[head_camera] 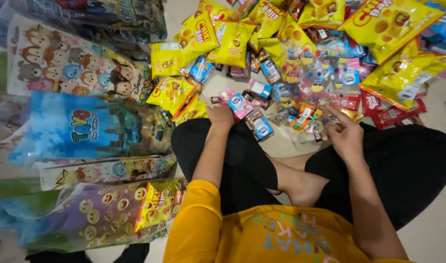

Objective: Packing various small snack packets into larger plastic bags while sitting on the floor.

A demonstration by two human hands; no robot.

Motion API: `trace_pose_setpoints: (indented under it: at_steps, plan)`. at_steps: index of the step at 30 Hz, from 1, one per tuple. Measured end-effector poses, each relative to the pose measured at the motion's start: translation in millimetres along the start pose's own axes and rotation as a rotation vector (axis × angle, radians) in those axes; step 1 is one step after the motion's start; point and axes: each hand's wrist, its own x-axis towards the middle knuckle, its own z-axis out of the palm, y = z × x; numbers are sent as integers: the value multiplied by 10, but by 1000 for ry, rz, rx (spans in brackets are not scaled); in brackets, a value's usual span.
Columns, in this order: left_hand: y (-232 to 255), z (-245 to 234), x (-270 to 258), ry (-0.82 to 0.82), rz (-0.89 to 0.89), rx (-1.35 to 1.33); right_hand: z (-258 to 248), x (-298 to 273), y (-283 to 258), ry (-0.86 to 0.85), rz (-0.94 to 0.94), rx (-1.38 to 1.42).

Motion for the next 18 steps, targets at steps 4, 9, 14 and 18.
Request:
trace_pose_setpoints:
  at_steps: [4, 9, 14, 18]
  plan:
    - [-104, -529, -459, 146, 30, -165, -9, 83, 135, 3, 2, -99]
    - [-319, -1067, -938, 443, 162, -529, 33, 69, 84, -22, 26, -125]
    - [-13, -1574, -1471, 642, 471, -1241, 34, 130, 251, -50, 20, -4]
    - [665, -1347, -1505, 547, 627, -1391, -7, 113, 58, -51, 49, -85]
